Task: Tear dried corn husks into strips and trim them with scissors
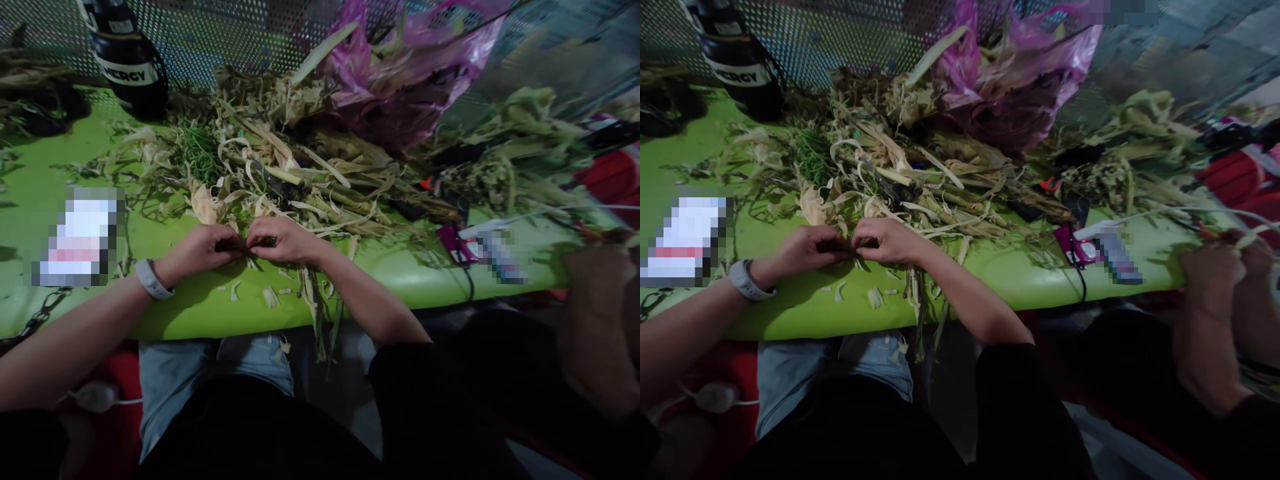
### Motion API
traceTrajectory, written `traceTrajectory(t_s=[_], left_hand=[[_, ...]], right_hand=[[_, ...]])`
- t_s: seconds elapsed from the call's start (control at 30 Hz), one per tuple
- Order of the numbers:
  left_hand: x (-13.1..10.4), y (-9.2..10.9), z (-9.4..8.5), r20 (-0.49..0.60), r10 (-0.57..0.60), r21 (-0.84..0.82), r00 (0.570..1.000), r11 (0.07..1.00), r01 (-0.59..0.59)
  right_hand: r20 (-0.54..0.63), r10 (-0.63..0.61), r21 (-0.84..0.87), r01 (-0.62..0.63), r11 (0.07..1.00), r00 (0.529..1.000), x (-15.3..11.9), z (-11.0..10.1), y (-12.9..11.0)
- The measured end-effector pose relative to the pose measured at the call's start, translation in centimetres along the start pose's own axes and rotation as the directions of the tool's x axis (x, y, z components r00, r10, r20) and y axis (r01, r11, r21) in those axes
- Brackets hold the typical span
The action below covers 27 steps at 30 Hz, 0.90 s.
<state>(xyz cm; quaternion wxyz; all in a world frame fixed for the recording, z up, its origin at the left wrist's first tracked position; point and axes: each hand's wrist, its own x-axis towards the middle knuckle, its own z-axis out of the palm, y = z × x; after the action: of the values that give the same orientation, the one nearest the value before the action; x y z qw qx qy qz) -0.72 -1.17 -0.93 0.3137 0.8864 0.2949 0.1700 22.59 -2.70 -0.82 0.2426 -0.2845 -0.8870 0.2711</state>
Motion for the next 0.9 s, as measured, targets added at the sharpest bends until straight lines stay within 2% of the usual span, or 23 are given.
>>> traceTrajectory(t_s=[0.37,0.67,0.9], left_hand=[[-0.1,0.1,0.1,0.007,-0.018,0.018,1.000,1.000,0.018],[-0.1,0.5,0.1,-0.004,-0.066,0.001,0.998,0.998,0.066],[-0.2,0.7,0.0,-0.007,-0.049,0.012,0.999,0.999,0.049]], right_hand=[[0.044,-0.019,-0.203,0.027,0.979,0.999,-0.2,0.0,-1.1],[0.087,-0.044,-0.426,0.077,0.902,0.995,-0.3,0.2,-2.0],[0.094,-0.064,-0.443,0.099,0.891,0.994,-0.2,0.4,-1.8]])
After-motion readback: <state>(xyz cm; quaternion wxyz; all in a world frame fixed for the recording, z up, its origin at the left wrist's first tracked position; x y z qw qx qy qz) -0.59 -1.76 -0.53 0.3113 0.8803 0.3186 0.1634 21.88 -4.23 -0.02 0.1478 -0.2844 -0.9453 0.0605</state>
